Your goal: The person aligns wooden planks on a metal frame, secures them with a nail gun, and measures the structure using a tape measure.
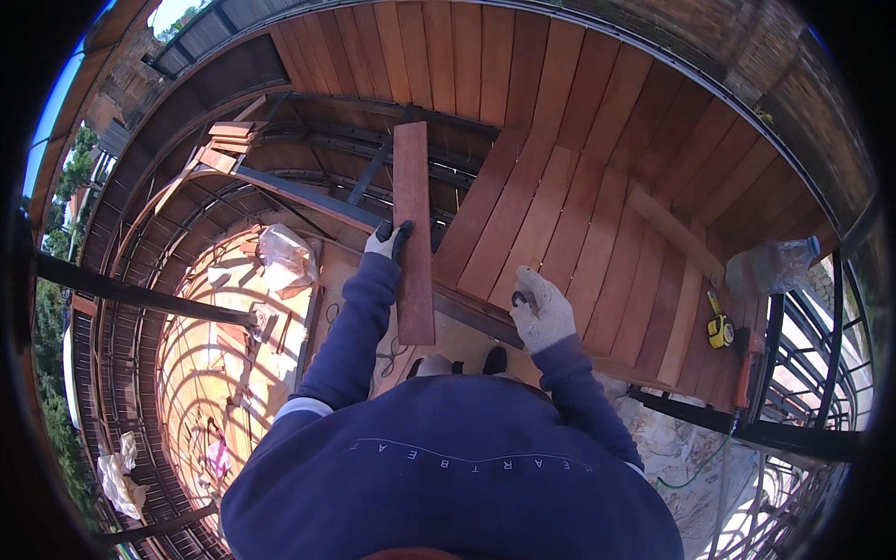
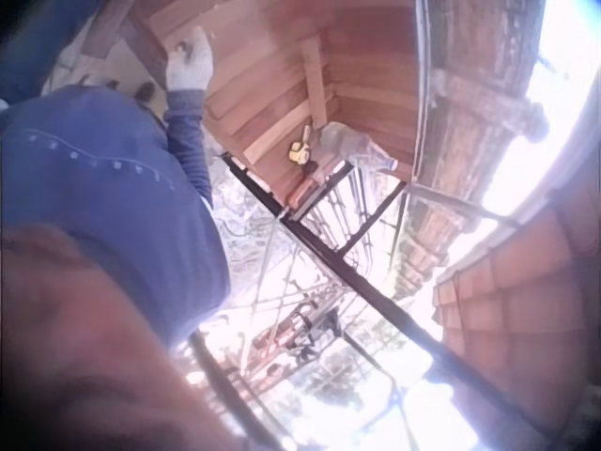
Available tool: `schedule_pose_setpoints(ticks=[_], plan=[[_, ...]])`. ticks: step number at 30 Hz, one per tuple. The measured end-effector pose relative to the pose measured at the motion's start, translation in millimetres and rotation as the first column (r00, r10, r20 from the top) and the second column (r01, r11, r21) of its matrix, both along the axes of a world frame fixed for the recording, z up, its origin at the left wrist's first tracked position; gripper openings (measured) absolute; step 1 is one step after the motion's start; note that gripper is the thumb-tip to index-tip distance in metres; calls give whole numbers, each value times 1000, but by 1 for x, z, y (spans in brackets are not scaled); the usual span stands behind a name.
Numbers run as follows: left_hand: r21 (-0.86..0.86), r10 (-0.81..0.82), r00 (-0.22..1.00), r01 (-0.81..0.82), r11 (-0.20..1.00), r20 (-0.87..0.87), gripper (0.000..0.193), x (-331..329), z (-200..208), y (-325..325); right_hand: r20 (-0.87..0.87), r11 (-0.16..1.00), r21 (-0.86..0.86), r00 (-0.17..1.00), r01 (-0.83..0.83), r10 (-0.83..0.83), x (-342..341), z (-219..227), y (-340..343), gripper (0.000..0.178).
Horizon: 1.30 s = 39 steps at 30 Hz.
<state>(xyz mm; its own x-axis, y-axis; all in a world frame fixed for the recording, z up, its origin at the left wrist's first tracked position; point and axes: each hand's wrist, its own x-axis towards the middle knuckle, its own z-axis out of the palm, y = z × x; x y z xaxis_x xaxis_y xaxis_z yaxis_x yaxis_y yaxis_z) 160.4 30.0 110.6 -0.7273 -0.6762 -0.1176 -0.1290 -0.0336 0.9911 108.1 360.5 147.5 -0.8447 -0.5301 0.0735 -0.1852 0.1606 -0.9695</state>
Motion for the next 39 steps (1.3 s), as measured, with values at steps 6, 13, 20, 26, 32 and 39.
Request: schedule_pose_setpoints(ticks=[6, 13, 20, 26, 32, 39], plan=[[-68, -136, 983, 146, 987, 127, 34, -66, -50, -65, -615, 772, 354, 753, 527, -232, -72, -17, 37, 50], [-40, -376, 881, 403, 914, 286, 38, -142, -50, -71, -721, 593, 461, 668, 660, -183, -74, -26, 19, 53], [41, -461, 861, 464, 885, 217, 38, -173, -98, -68, -713, 566, 481, 675, 669, -192, -76, -34, 20, 53], [-23, -449, 856, 469, 883, 256, 36, -180, -98, -74, -719, 528, 503, 670, 684, -183, -77, -31, 13, 52], [141, -479, 869, 463, 875, 122, 43, -173, -91, -69, -732, 522, 502, 660, 690, -167, -77, -35, 13, 53], [281, -607, 750, 543, 791, 261, 47, -152, -85, -82, -721, 511, 517, 671, 686, -171, -78, -32, 12, 54]])
